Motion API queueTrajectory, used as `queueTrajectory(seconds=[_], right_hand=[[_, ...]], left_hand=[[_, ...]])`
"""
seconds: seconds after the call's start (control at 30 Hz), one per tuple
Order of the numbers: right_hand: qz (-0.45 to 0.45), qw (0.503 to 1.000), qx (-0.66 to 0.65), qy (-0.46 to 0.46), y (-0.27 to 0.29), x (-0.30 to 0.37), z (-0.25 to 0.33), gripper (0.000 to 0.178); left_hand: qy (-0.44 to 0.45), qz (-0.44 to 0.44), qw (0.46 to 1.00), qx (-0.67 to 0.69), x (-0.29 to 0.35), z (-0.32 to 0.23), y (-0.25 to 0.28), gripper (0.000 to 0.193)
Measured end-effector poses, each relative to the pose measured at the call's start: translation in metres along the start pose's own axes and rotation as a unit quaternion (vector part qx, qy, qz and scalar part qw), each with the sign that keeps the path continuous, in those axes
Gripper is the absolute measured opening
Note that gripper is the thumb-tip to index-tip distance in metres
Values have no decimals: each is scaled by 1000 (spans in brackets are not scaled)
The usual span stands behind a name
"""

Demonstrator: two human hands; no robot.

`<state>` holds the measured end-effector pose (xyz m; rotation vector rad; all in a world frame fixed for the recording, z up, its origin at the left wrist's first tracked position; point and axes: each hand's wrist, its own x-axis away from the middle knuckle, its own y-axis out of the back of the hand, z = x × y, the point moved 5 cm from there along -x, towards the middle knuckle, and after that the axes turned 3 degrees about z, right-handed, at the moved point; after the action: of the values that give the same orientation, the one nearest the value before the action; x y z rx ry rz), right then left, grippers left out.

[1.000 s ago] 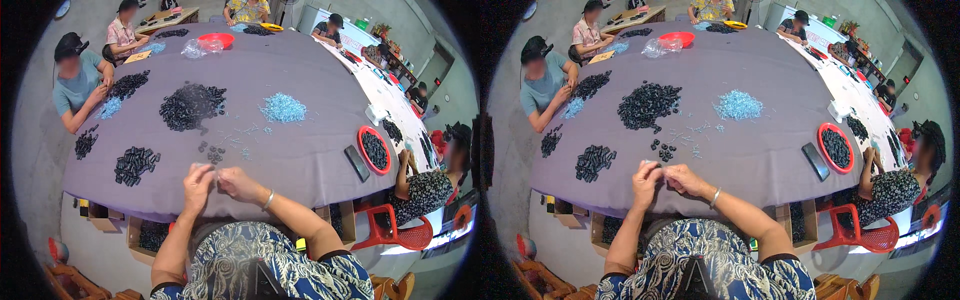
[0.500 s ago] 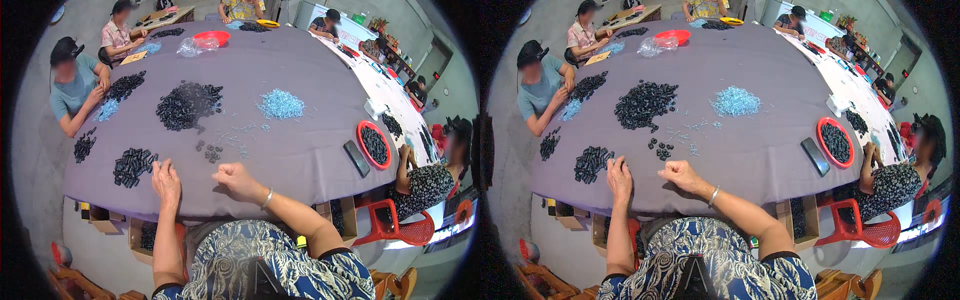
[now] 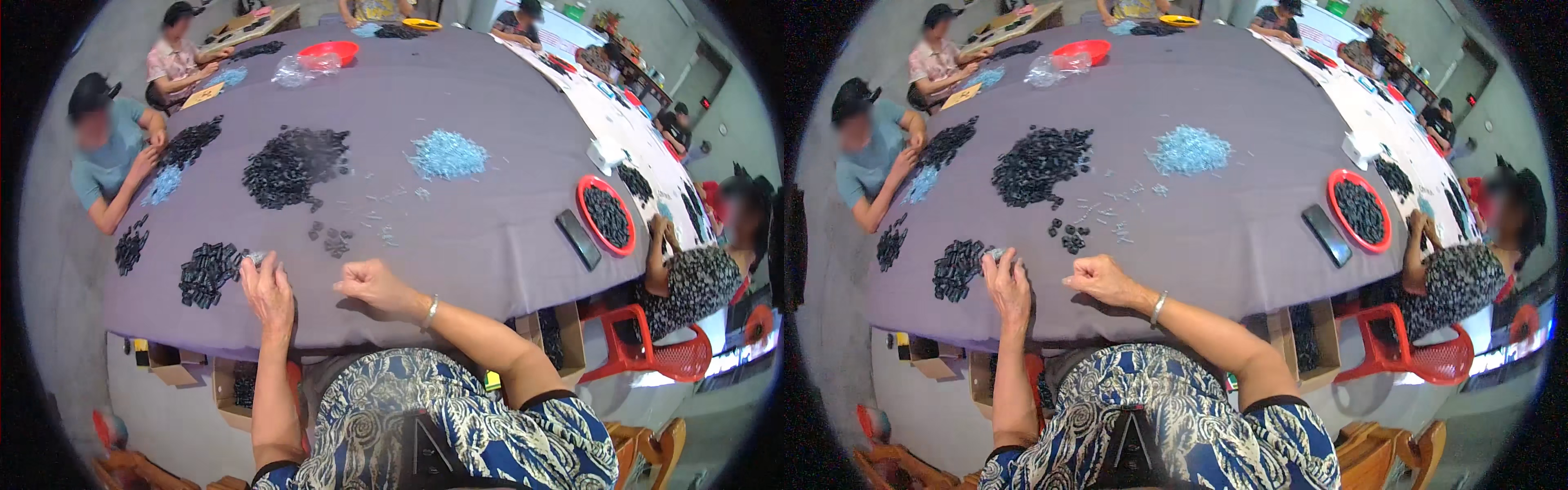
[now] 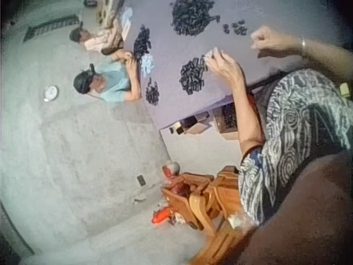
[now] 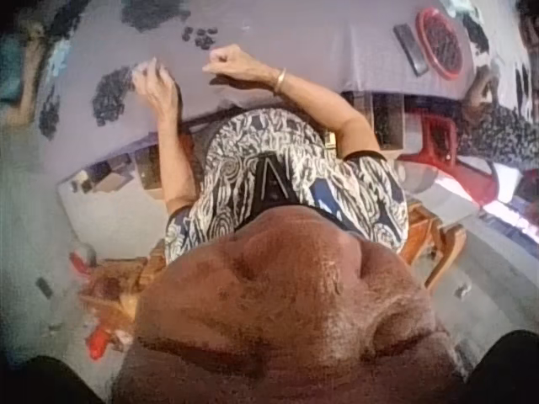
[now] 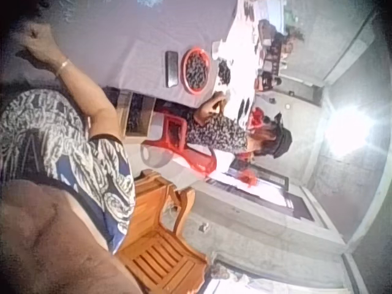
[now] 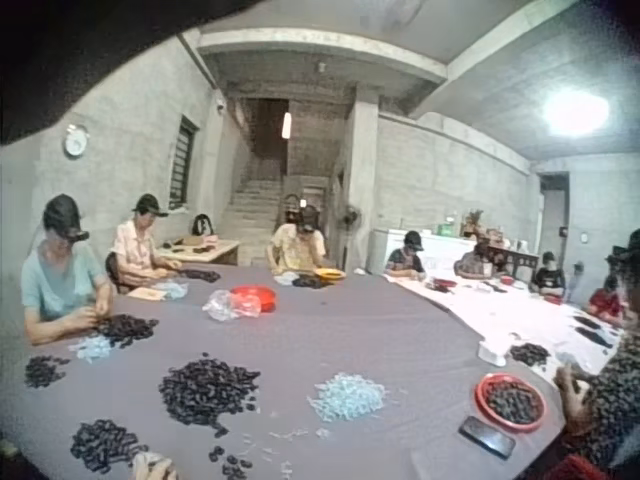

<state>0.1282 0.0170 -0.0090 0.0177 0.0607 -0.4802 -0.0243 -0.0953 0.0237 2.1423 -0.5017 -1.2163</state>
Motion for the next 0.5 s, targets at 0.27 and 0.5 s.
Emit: queueTrajectory(seconds=[0.27, 0.5], right_hand=[[35, 991, 105, 77, -5, -5, -3, 36], [18, 992, 108, 58, -5, 1, 0, 39]], left_hand=[[40, 147, 963, 224, 16, -23, -19, 20], [32, 167, 957, 235, 18, -25, -24, 20]])
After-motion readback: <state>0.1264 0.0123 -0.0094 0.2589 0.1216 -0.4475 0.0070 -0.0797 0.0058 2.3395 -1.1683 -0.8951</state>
